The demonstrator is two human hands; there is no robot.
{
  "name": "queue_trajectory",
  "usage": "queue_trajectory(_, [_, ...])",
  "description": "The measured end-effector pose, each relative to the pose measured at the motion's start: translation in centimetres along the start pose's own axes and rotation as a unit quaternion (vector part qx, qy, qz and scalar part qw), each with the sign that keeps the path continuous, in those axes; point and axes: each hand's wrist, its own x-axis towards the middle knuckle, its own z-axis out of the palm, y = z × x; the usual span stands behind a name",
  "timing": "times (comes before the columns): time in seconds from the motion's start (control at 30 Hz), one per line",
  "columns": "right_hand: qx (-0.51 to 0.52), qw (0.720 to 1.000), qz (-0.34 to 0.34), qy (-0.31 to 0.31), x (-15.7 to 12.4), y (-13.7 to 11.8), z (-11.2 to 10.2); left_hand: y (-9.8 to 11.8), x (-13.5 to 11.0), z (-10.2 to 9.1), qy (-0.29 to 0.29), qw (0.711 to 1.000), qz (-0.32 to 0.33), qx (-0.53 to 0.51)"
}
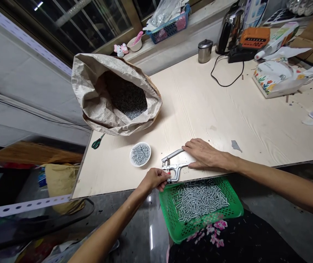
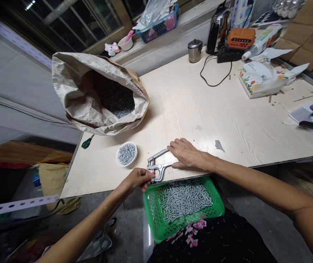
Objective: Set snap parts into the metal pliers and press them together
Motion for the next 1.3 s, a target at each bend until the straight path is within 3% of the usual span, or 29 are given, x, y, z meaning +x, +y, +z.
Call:
queue_trajectory(0.07, [-0.011, 1.0, 0.006, 0.004, -0.3, -0.5, 0.1, 0.6, -0.7, 0.9, 0.125, 0.98, 0.092, 0.121])
queue_trajectory(0.13, [-0.013, 1.0, 0.011, 0.009, -0.5, -0.9, 0.3, 1.5, -0.8, 1.9, 0.226, 0.926, 0.216, 0.212])
queue_trajectory(0.23, [-0.015, 1.0, 0.021, 0.01, -0.7, -1.1, 0.5, 3.0, 0.6, 2.9, 0.23, 0.859, 0.368, 0.274])
queue_trajectory(0.3, [-0.012, 0.999, 0.028, 0.016, -0.7, -1.2, 0.6, 3.8, 2.1, 2.9, 0.197, 0.84, 0.412, 0.292])
queue_trajectory(0.43, [0.016, 0.999, 0.025, 0.037, -1.2, -1.0, 0.6, 4.3, 4.1, 2.2, 0.15, 0.842, 0.419, 0.304])
queue_trajectory(0.6, [0.006, 0.998, 0.05, 0.041, -1.6, -1.0, 0.5, 4.2, 3.8, 1.9, 0.149, 0.85, 0.411, 0.294])
queue_trajectory(0.9, [-0.015, 0.998, 0.038, 0.049, -1.0, -0.8, 1.3, 3.5, 4.3, 2.8, 0.194, 0.862, 0.42, 0.208])
queue_trajectory(1.13, [-0.036, 0.997, 0.003, 0.062, 0.2, 0.0, 3.3, 3.9, 4.5, 3.7, 0.234, 0.856, 0.397, 0.235])
queue_trajectory(1.3, [-0.017, 0.997, 0.005, 0.073, -0.6, 0.4, 2.2, 3.9, 4.1, 3.3, 0.247, 0.86, 0.391, 0.214])
